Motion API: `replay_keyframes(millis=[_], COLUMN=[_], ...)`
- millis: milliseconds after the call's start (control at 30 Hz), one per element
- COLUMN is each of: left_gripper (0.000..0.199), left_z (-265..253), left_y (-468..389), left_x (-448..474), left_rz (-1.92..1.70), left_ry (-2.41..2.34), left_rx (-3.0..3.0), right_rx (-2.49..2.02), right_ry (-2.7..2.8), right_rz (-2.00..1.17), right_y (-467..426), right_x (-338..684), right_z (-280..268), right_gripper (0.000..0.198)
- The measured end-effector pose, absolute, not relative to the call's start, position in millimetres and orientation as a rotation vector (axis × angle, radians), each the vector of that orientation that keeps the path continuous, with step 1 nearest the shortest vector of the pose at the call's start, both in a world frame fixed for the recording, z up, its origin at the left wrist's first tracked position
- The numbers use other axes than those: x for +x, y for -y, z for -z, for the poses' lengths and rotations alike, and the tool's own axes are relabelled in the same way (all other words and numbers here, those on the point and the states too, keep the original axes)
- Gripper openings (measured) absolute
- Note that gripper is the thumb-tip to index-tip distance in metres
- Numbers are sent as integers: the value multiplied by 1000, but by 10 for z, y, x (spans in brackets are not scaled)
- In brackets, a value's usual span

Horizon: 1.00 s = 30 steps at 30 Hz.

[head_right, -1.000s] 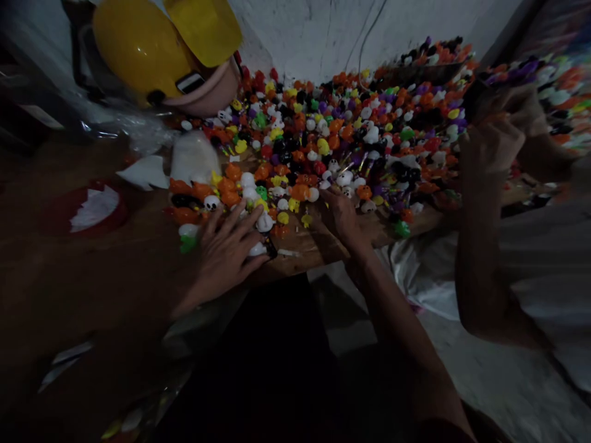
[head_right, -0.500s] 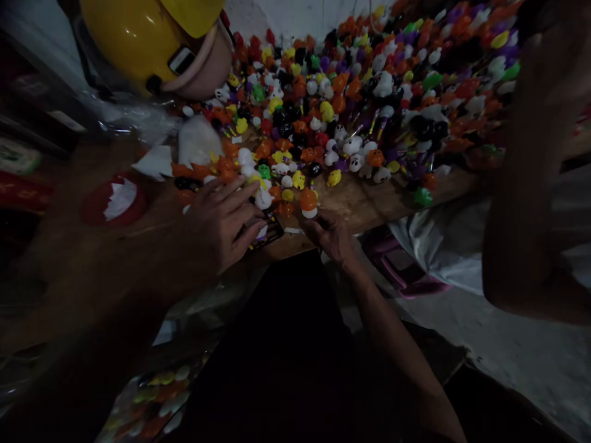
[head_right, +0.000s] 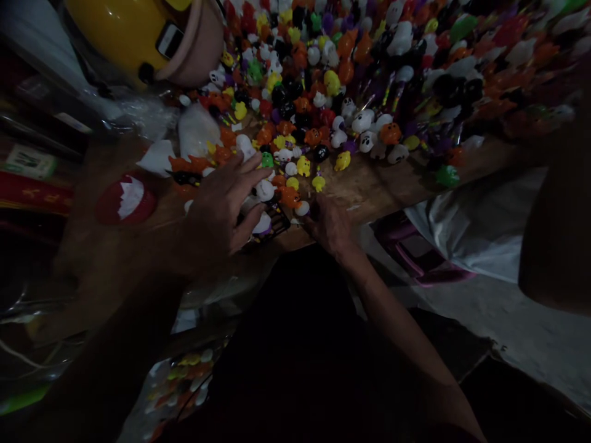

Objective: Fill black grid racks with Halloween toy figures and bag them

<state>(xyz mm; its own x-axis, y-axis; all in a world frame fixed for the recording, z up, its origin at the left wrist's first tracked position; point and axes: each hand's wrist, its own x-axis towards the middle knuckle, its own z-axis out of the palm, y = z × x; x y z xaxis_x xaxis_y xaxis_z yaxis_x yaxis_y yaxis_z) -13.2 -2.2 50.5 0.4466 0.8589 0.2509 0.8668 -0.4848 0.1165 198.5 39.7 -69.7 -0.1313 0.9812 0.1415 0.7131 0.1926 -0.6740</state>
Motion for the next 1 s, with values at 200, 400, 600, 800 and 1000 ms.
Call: replay_keyframes(millis=[200,400,600,800,1000], left_gripper=[41,45,50,50,49], left_z=[-245,-134,-157,-219,-594], left_y=[-227,-223,-267,-220,-288], left_x=[-169,-237,-279,-278,-247], left_rz=[442,522,439,442,835], left_ry=[1476,1393,1378,1430,1732], left_rx=[-2672,-2676,-2735,-2793,-2927], right_rx=[-1577,-1233,-1012,-1133,-1195], right_ry=[2098,1881,1526,1679,1822], right_rz=[-640,-786,-842,-569,-386], right_y=[-269,-153,-118,-123,-143], right_x=[1998,1978,1574,1496,1476], right_z=[455,637,966,1090,1185], right_gripper=[26,24,24,24,34])
